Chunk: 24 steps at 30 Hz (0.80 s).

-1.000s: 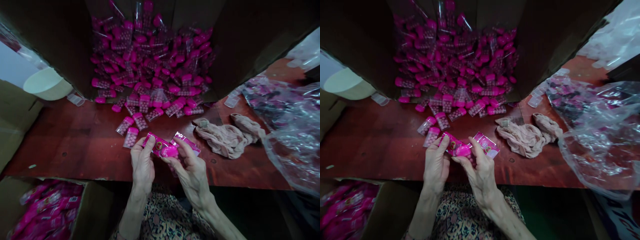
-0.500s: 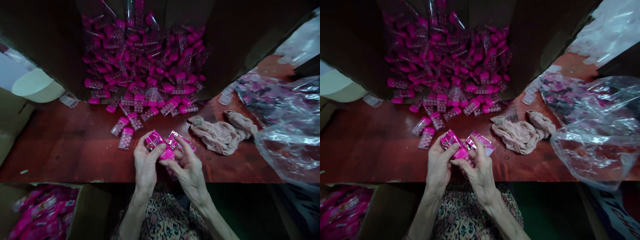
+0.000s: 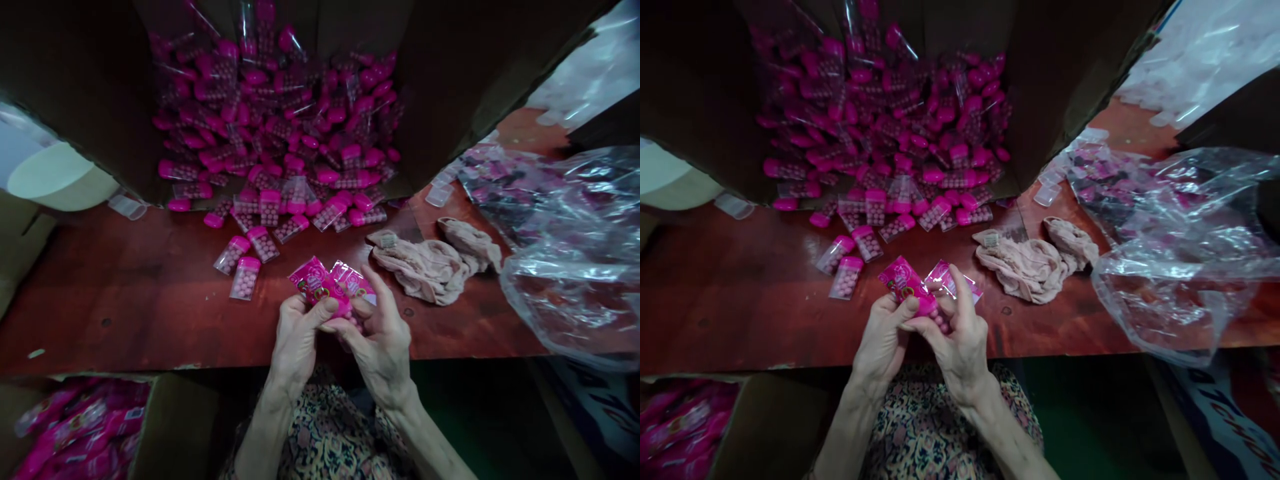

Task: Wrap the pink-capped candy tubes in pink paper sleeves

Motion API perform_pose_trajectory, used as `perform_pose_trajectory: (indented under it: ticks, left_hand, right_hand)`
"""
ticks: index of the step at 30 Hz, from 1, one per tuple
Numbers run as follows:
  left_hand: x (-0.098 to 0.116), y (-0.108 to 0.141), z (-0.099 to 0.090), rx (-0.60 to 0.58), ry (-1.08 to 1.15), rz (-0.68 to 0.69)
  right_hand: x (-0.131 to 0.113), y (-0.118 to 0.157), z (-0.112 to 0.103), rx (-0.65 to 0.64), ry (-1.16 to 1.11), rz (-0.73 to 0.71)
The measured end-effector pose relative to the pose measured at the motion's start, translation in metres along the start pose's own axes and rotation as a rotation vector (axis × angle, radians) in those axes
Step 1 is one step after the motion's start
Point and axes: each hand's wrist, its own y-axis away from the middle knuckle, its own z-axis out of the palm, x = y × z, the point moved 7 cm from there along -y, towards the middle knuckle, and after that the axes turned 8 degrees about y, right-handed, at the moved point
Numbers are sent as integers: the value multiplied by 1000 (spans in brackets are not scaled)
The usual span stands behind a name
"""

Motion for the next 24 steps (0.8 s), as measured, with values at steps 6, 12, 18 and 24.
perform_pose_trajectory:
  ticks: [6,12,18,24]
  left_hand:
    - [2,0,1,13,77,13]
    - [15,-2,-6,118,88,81]
    - [12,4,-3,64,0,12]
    - [12,7,-6,34,-35,-64]
  right_hand:
    - [-3,4,-2,-43,-84,-10]
    - [-3,16,3,-168,-160,136]
    - [-11,19,-2,-67,-102,91]
    - [-8,23,2,-89,-205,122]
